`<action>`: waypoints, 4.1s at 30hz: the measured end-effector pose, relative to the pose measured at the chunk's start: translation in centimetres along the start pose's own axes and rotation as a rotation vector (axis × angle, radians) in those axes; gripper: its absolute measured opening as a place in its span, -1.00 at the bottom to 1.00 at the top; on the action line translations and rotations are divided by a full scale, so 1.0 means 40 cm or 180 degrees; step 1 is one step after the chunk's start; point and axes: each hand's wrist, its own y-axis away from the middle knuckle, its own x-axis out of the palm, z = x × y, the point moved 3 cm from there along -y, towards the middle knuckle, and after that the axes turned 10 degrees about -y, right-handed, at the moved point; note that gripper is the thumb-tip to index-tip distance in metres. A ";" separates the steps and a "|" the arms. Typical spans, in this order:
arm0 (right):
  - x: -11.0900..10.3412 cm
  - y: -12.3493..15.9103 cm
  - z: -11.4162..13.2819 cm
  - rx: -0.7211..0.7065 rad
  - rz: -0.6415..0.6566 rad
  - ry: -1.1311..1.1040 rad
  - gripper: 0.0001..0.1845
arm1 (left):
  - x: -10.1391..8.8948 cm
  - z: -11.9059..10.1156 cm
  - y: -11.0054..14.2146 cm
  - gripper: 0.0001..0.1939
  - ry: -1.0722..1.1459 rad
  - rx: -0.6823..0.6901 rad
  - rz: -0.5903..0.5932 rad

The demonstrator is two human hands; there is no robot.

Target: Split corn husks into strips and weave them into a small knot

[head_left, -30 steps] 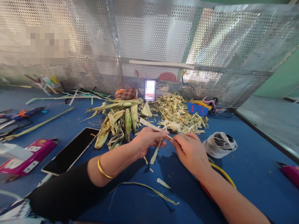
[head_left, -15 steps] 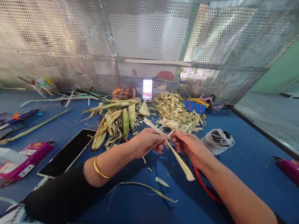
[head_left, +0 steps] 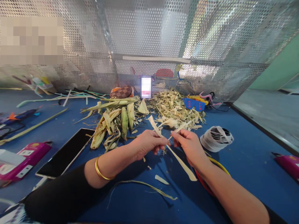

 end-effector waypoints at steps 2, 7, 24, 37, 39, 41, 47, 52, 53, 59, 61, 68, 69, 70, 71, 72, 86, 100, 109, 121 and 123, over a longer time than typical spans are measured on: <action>-0.022 -0.003 0.024 -0.0658 -0.0505 0.0589 -0.71 | -0.001 -0.002 0.002 -0.85 -0.0155 0.0015 0.0020; -0.005 0.014 0.078 -0.1603 -0.0003 0.1473 -0.77 | 0.015 -0.007 0.014 -0.83 -0.0543 0.0076 0.0342; 0.037 0.024 0.035 -0.0396 0.0338 0.0122 -0.82 | 0.040 -0.011 0.029 -0.89 -0.0596 0.0098 0.0580; -0.023 -0.012 0.067 -0.0524 0.1507 0.1403 -0.72 | 0.007 -0.012 0.012 -0.57 0.0239 -0.0093 0.0300; -0.029 -0.012 0.073 -0.0485 0.1696 0.1558 -0.74 | 0.000 -0.015 0.008 -0.58 0.0336 -0.0103 0.0247; -0.031 -0.011 0.076 -0.0541 0.1726 0.1669 -0.77 | -0.004 -0.016 0.008 -0.63 0.0305 -0.0120 0.0206; -0.023 -0.010 0.075 -0.1018 0.1343 0.1856 -0.75 | 0.006 -0.016 0.017 -0.73 0.0008 -0.0093 0.0234; -0.033 0.001 0.101 -0.1797 0.0558 0.1887 -0.79 | -0.007 -0.020 0.012 -0.76 0.0207 -0.0012 -0.0017; -0.037 0.004 0.106 -0.1819 0.0387 0.1832 -0.78 | -0.011 -0.020 0.010 -0.76 0.0281 -0.0003 -0.0064; -0.017 0.020 0.082 -0.0466 0.1300 0.1774 -0.67 | -0.021 -0.024 0.005 -0.75 0.0535 -0.0020 -0.0220; -0.009 0.024 0.077 -0.0424 0.1509 0.1901 -0.64 | -0.021 -0.024 0.007 -0.81 0.0519 0.0008 -0.0315; -0.018 0.015 0.069 -0.1235 0.1406 0.2840 -0.69 | -0.017 -0.009 0.001 -0.84 0.0973 -0.0100 -0.0415; -0.018 0.014 0.068 -0.1368 0.1361 0.2909 -0.71 | -0.017 -0.008 -0.001 -0.82 0.1027 -0.0121 -0.0369; -0.018 0.014 0.070 -0.1542 0.1279 0.2941 -0.74 | -0.018 -0.008 -0.002 -0.80 0.1062 -0.0124 -0.0325; -0.018 0.015 0.073 -0.1756 0.1147 0.2947 -0.78 | -0.019 -0.008 -0.003 -0.79 0.1080 -0.0116 -0.0282; -0.017 0.017 0.077 -0.1989 0.0982 0.2942 -0.82 | -0.019 -0.009 -0.003 -0.79 0.1092 -0.0101 -0.0245; 0.055 0.071 0.062 -0.3689 0.1501 0.3634 -0.70 | -0.006 -0.001 0.000 -0.85 0.1207 0.0033 -0.0308; 0.053 0.090 0.045 -0.3614 0.1680 0.3219 -0.71 | 0.005 0.004 0.008 -0.89 0.1356 0.0015 -0.0593; 0.023 0.071 0.087 -0.3340 0.0512 0.2880 -0.76 | -0.013 -0.015 0.008 -0.87 0.1182 -0.0025 -0.0593; 0.001 0.016 0.045 -0.0033 0.0632 0.0723 -0.68 | -0.001 -0.009 0.006 -0.81 0.0838 0.0051 -0.0385; 0.003 0.014 0.033 0.0419 0.0593 -0.0102 -0.70 | 0.005 -0.010 0.009 -0.76 0.0746 0.0071 -0.0230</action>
